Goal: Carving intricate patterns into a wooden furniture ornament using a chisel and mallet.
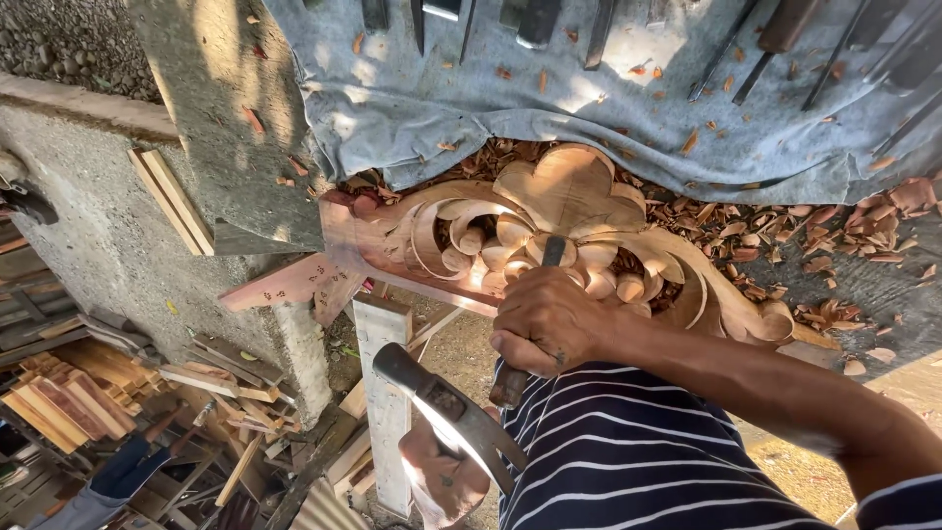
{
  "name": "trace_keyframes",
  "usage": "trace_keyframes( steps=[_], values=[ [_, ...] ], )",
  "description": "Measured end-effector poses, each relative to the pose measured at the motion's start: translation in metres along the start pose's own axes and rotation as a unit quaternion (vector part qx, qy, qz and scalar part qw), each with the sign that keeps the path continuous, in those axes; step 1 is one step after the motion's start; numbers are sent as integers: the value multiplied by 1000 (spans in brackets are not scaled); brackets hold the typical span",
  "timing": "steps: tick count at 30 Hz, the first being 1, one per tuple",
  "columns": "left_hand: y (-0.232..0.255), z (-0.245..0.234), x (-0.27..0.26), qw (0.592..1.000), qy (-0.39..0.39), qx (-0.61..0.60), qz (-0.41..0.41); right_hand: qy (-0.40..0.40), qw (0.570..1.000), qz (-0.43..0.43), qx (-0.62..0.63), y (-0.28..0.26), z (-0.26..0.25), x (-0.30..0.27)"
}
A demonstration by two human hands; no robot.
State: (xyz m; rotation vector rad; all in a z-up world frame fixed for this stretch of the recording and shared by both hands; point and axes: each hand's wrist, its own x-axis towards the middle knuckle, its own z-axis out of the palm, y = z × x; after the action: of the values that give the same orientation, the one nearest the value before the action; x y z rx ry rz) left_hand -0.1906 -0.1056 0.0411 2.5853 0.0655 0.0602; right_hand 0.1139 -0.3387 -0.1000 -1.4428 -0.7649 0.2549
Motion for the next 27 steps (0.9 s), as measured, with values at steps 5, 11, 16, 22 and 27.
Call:
trace_keyframes(
  steps=[5,11,16,22,27],
  values=[
    [1,47,81,996,47,14,80,5,1000,-2,-9,6,3,-2],
    [74,44,150,942,-12,-246,-228,15,999,36,6,18,8,-6],
    [53,58,188,964,-209,-45,-156,32,997,54,51,9,-8,7],
    [-22,82,52,998,-39,42,30,22,998,43,43,11,2,-4],
    [33,47,171,925,-244,-100,-274,44,996,16,77,-5,-4,-22]
  ],
)
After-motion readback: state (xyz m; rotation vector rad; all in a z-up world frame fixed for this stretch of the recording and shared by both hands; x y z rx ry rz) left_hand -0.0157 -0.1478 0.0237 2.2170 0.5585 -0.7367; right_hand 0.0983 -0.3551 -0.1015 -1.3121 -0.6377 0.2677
